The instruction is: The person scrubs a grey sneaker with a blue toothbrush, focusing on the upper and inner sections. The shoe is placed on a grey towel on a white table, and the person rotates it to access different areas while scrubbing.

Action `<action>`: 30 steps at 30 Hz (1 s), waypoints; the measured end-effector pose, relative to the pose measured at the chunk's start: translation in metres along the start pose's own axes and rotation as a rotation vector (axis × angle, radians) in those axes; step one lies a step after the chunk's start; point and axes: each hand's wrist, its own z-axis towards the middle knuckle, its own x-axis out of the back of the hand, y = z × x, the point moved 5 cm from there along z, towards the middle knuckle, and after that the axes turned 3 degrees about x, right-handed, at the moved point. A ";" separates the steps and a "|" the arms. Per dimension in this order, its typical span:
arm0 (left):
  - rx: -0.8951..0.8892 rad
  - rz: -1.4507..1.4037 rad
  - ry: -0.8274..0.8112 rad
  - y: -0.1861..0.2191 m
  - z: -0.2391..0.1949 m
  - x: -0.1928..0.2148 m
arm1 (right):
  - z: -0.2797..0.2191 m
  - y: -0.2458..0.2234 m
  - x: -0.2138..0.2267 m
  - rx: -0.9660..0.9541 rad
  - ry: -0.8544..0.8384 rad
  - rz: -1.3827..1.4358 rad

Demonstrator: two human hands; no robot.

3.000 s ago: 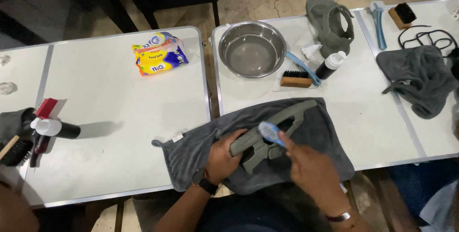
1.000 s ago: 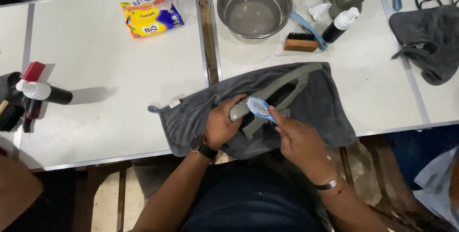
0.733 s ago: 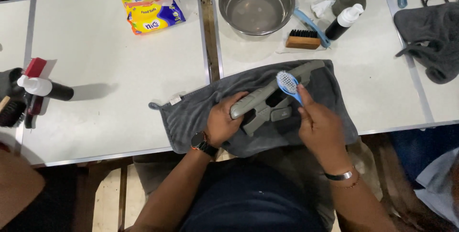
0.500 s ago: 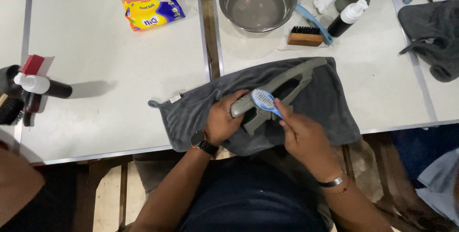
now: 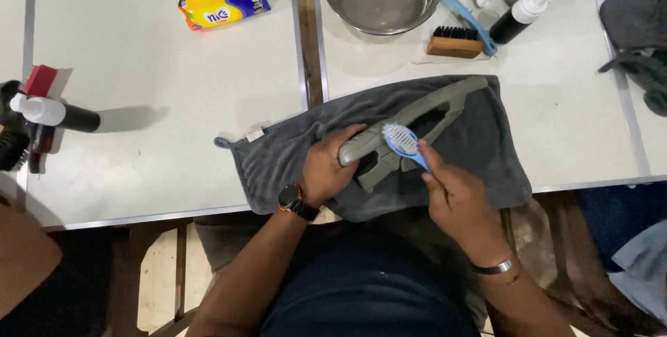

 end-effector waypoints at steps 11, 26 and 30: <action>0.023 0.017 0.010 -0.001 -0.001 0.000 | 0.008 0.034 0.012 0.067 0.042 -0.240; -0.042 0.031 0.026 0.003 0.001 0.001 | -0.006 0.046 0.000 0.111 0.016 -0.240; -0.064 0.026 0.048 0.005 0.001 -0.001 | -0.001 0.052 0.008 0.137 0.036 -0.259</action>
